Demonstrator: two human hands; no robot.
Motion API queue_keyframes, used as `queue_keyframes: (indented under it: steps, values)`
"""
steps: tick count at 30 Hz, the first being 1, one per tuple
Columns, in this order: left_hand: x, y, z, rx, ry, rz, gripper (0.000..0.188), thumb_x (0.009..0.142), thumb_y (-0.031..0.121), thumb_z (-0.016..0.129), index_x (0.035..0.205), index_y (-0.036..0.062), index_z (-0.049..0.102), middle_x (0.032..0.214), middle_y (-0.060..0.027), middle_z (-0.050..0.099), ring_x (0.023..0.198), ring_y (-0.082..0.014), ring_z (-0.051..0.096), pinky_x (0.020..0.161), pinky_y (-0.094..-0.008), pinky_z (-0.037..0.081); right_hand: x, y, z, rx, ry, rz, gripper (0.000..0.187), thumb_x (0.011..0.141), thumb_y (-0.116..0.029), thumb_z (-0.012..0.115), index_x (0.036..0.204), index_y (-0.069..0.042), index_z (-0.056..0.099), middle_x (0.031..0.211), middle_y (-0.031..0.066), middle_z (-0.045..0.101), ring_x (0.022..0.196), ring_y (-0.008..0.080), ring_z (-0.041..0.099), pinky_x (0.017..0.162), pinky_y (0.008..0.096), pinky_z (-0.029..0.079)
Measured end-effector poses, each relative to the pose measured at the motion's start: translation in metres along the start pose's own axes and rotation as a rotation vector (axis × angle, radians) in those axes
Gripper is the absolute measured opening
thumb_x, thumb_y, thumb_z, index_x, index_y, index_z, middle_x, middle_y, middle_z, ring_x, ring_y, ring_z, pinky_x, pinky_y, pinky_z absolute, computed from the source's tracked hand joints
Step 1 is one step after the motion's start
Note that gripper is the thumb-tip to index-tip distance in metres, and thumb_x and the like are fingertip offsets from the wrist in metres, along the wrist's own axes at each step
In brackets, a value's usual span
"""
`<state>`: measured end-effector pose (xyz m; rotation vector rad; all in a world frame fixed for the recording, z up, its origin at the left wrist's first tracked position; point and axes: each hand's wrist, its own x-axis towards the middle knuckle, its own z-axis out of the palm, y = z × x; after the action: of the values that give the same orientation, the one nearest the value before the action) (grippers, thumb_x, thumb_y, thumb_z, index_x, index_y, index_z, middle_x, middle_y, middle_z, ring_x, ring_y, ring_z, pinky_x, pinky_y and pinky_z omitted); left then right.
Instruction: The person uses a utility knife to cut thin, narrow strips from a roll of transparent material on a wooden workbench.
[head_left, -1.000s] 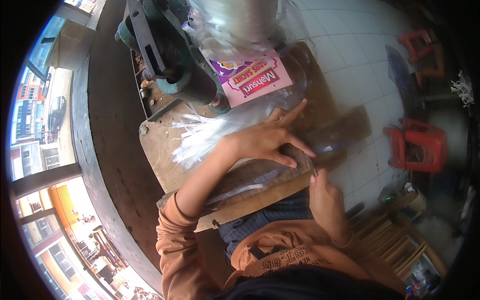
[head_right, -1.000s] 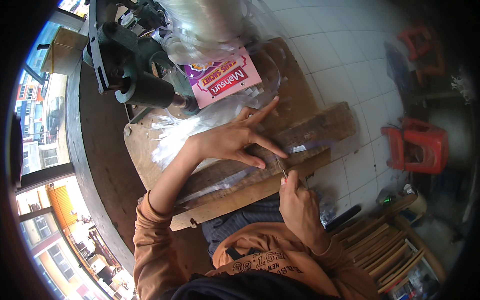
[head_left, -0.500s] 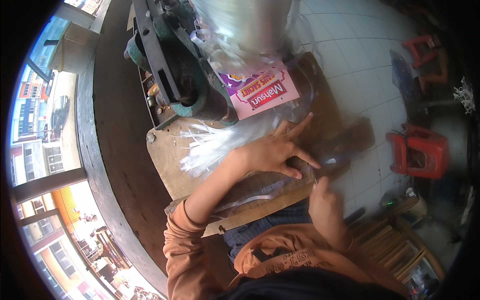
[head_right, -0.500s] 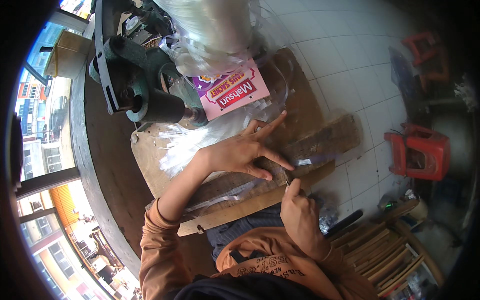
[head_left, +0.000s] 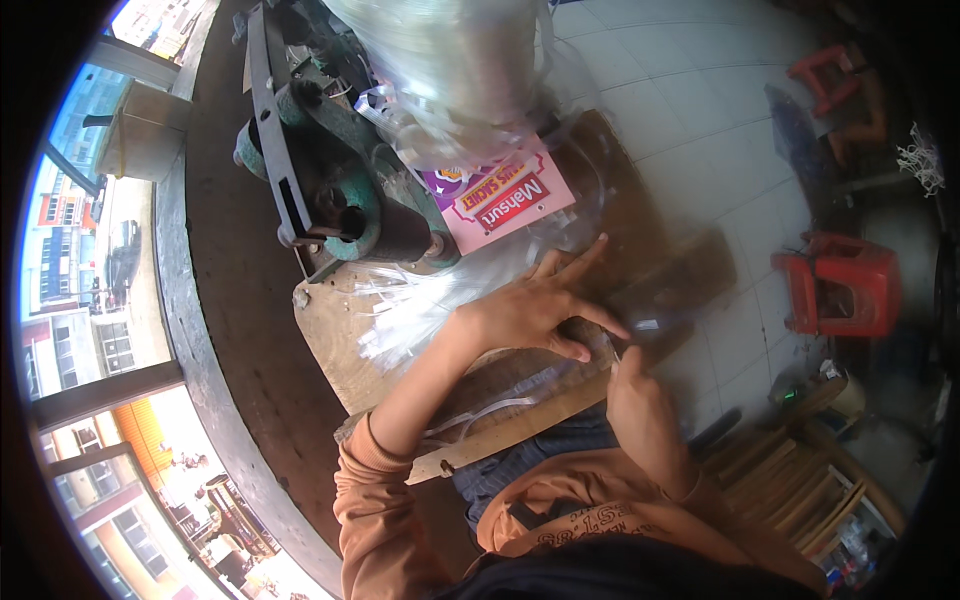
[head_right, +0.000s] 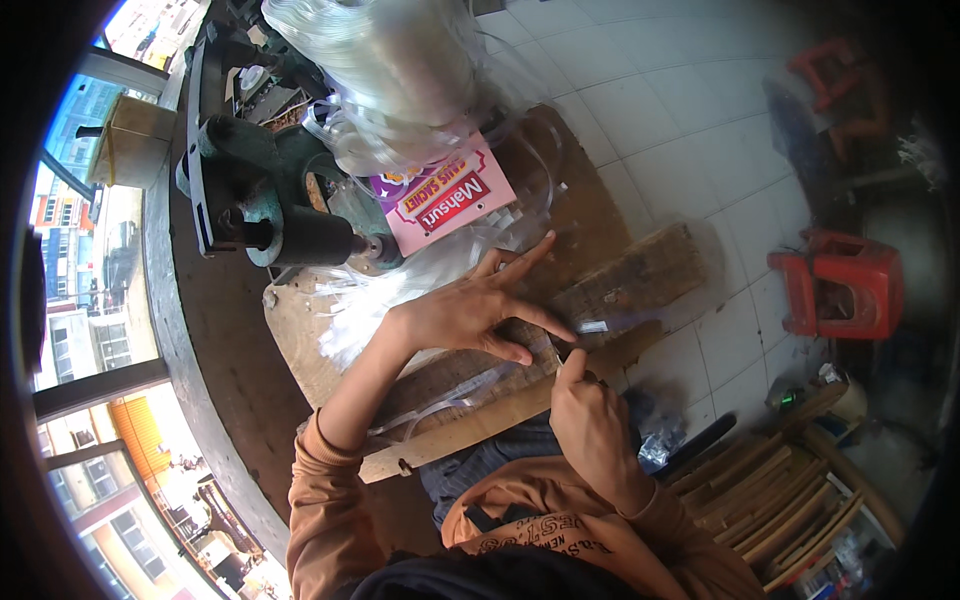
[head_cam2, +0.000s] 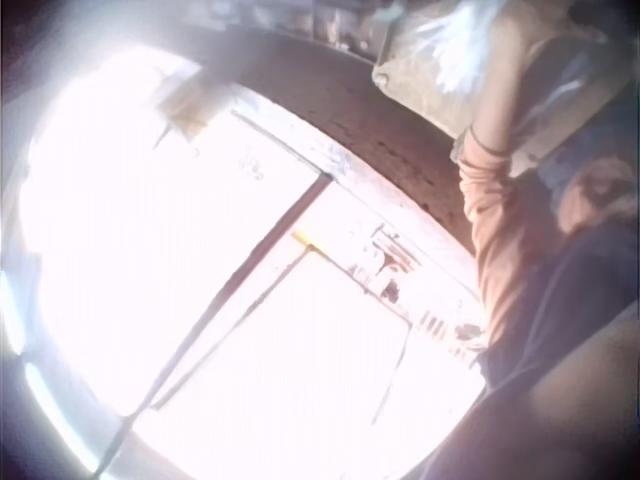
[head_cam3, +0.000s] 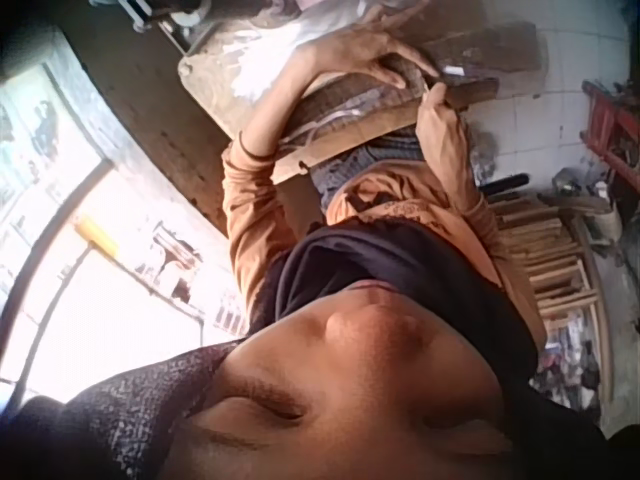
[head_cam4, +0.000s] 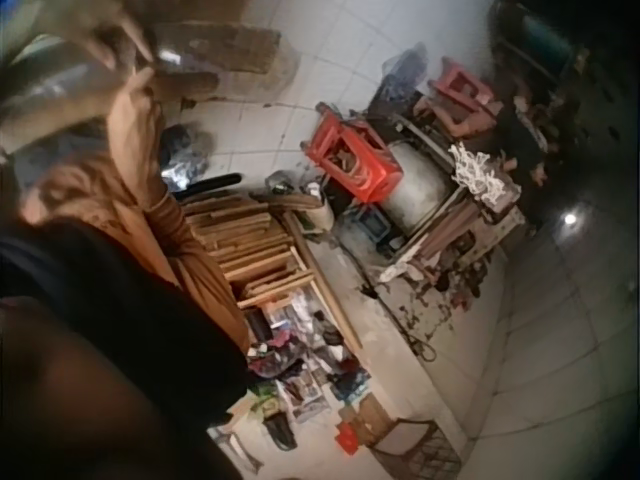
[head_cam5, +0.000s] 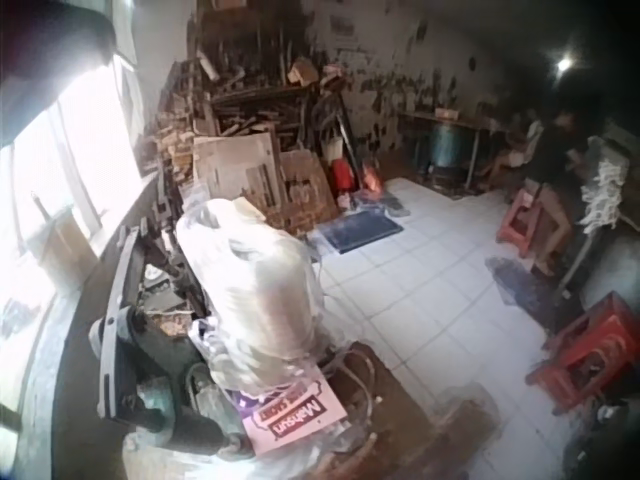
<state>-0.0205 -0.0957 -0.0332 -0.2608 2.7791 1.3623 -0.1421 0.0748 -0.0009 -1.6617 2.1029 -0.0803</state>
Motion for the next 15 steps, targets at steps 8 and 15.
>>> queue_keyframes:
  steps: [8, 15]
  values:
    - [-0.004, 0.003, 0.001, 0.097, 0.02, -0.016, 0.045, 0.074, 0.043, 0.069, 0.118, 0.0438, 0.058, 0.152, -0.0193, 0.002, 0.111, -0.0408, 0.035, 0.098, -0.0455, 0.036, -0.02, 0.023, 0.011, 0.265, 0.133, -0.028, 0.014, 0.091, -0.01, 0.05, 0.086, 0.002, 0.044, 0.06, 0.0171, 0.059, 0.057, 0.0342, 0.063, 0.046, 0.0377, 0.048]
    - [-0.004, 0.006, 0.005, 0.17, 0.079, 0.026, 0.052, 0.074, 0.038, 0.069, 0.123, 0.0447, 0.053, 0.152, -0.0161, 0.003, 0.109, -0.0397, 0.037, 0.097, -0.0454, 0.038, 0.023, 0.041, -0.022, 0.303, 0.629, -0.247, 0.018, 0.082, -0.004, 0.062, 0.098, 0.003, 0.057, 0.096, 0.015, 0.057, 0.086, 0.0287, 0.062, 0.07, 0.037, 0.049]
